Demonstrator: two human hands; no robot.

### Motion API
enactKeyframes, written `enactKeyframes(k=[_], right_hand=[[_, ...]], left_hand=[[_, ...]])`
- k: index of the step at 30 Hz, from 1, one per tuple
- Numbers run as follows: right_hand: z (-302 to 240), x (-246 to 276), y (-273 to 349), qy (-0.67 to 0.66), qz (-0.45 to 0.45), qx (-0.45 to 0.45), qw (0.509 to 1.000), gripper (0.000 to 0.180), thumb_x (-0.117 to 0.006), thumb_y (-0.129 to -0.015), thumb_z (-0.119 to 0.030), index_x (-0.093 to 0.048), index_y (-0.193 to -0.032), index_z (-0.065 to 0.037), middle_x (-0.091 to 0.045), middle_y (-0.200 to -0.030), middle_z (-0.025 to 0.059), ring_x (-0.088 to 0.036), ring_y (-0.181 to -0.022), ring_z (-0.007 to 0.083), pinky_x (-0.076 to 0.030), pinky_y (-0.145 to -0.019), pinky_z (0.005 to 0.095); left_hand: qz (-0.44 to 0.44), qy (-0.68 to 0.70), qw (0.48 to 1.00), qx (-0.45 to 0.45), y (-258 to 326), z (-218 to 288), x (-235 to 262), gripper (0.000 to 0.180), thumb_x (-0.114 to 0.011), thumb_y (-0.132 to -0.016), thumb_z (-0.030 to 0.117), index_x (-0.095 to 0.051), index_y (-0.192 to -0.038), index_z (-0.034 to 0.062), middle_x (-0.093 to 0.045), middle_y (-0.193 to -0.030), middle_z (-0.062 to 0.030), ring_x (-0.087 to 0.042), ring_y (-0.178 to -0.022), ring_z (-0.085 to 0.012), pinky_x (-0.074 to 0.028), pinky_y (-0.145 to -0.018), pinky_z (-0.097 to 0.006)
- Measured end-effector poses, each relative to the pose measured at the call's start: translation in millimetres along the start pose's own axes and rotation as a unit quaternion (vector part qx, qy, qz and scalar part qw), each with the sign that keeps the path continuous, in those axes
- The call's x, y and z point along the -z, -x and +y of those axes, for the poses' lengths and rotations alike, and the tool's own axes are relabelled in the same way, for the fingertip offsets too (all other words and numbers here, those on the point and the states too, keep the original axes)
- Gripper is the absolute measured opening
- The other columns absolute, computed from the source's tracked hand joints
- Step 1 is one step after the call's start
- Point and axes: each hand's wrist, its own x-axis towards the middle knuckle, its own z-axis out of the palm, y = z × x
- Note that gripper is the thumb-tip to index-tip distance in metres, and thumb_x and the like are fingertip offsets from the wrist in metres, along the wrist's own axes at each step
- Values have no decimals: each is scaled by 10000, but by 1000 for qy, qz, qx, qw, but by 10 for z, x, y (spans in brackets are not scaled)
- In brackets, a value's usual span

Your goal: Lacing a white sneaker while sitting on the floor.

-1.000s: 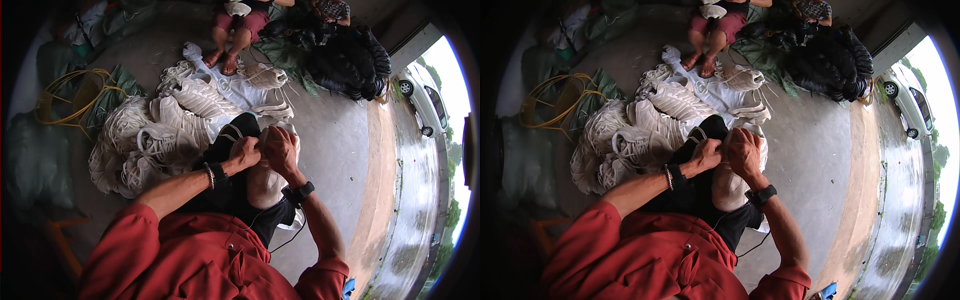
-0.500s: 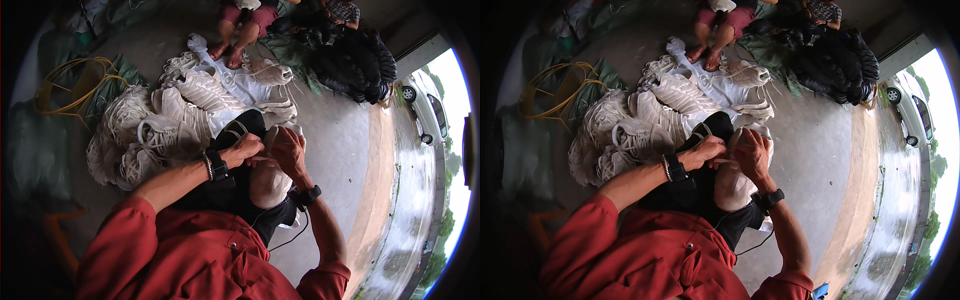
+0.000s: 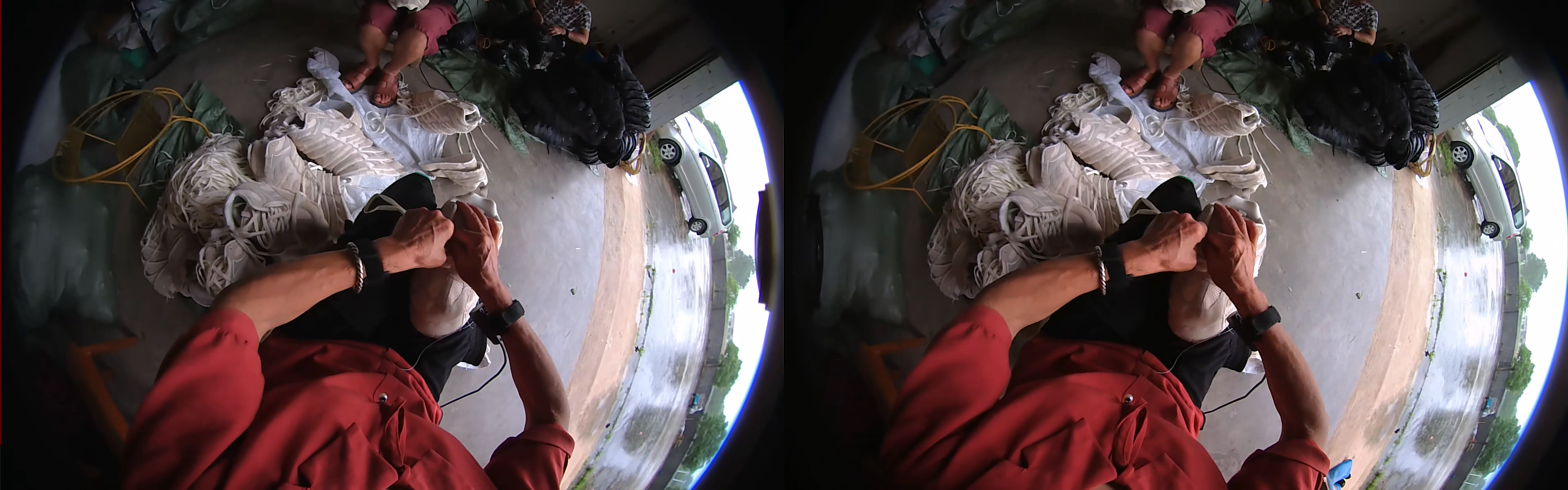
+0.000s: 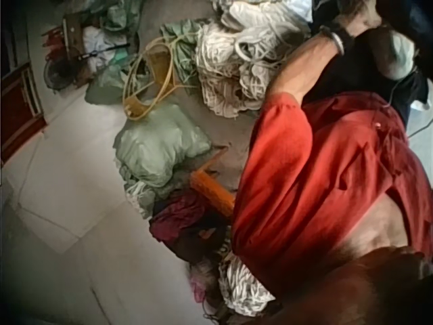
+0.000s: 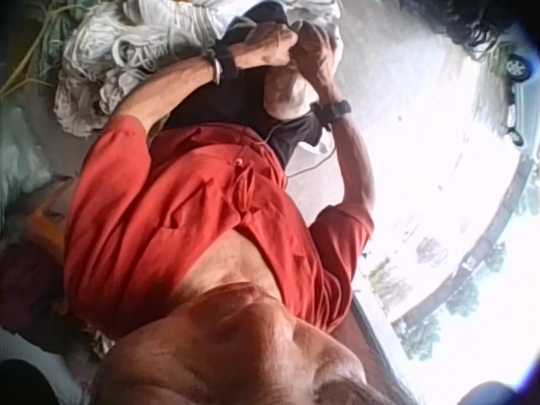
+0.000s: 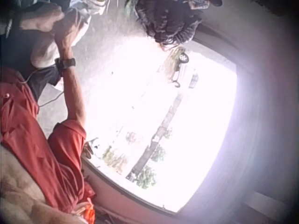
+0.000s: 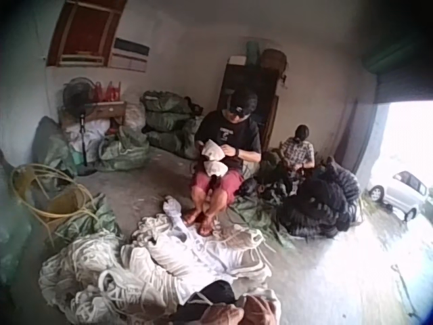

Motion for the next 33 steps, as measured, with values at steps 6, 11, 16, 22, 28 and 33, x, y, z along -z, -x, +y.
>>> enactKeyframes(k=[6, 11, 16, 22, 28, 33], right_hand=[[35, -58, 23, -15, 30, -1, 999, 133, -657, -612, -112, -680, -717, -33, -540, -1201, 157, -472, -1137, 305, -303, -952, 409], [33, -23, 40, -20, -1, -14, 1000, 109, -649, -627, -108, -684, -709, -44, -526, -1220, 152, -461, -1150, 304, -300, -961, 408], [50, -14, 38, 3, -15, -15, 1000, 109, -649, -631, -112, -688, -717, -58, -511, -1238, 148, -440, -1170, 301, -291, -970, 410], [17, 12, 19, 13, -41, -21, 999, 126, -645, -626, -109, -693, -732, -63, -506, -1249, 144, -430, -1182, 295, -279, -982, 411], [38, -50, 35, 9, -25, -27, 999, 147, -642, -625, -94, -700, -757, -64, -507, -1255, 142, -438, -1181, 292, -285, -979, 415], [44, -69, 42, -6, 7, -24, 1000, 135, -636, -627, -79, -689, -746, -42, -504, -1261, 143, -444, -1181, 289, -291, -975, 407]], left_hand=[[71, 17, 997, 9, -39, -113, -188, 205, -609, -647, 160, -596, -668, -44, -589, -598, -212, -622, -566, -328, -500, -541, -409], [-52, 398, 874, 274, 44, -140, -89, 186, -501, -761, 124, -567, -680, -30, -538, -499, -94, -506, -347, -160, -348, -284, -263], [-56, 471, 836, 276, 130, -211, -157, 154, -491, -788, 114, -549, -695, 6, -536, -511, -65, -520, -367, -138, -354, -294, -234], [-58, 446, 852, 268, 137, -219, -182, 178, -508, -786, 120, -543, -653, 6, -541, -517, -81, -540, -399, -147, -388, -335, -275], [141, 188, 967, 93, 117, -232, -402, 123, -503, -685, 80, -535, -629, -25, -546, -672, -249, -553, -704, -433, -447, -604, -463], [143, 164, 969, 115, 122, -91, -339, 99, -509, -683, 65, -533, -637, -19, -556, -680, -240, -564, -688, -418, -441, -584, -467]])
